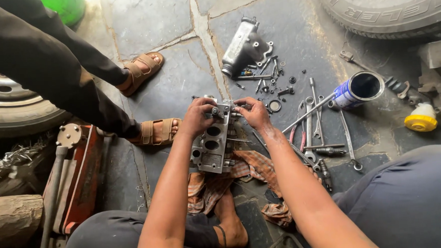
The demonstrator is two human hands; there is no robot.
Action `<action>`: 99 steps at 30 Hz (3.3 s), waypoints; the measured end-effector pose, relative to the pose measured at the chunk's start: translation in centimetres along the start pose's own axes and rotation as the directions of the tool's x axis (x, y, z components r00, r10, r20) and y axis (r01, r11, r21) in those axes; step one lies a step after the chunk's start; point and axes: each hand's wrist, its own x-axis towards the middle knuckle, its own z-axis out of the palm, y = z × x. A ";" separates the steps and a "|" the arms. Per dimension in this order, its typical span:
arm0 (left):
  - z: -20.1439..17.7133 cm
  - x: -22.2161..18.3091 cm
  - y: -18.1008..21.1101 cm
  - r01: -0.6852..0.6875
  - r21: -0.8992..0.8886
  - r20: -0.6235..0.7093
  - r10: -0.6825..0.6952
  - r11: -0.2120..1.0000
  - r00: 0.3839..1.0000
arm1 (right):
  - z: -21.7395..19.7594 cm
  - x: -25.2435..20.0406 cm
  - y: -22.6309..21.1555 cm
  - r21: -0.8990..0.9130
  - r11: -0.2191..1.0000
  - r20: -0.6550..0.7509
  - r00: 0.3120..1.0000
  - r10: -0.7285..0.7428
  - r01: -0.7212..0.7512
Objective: Assembling components onto an engine block, including seals, bolts, and the cylinder head.
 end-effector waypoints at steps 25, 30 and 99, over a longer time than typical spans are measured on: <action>-0.4 -0.1 0.4 0.062 -0.053 0.034 -0.060 0.997 0.998 | 0.3 0.4 0.4 0.077 0.997 0.013 1.000 -0.003 0.002; -0.6 -0.4 0.5 0.065 -0.059 0.039 -0.063 0.996 0.997 | -0.1 0.5 3.7 0.138 0.990 -0.067 0.997 0.043 -0.033; 2.1 3.6 0.6 0.071 0.144 -0.240 -0.035 0.987 0.970 | 0.3 -0.2 -2.1 -0.062 0.984 0.095 0.982 -0.160 0.166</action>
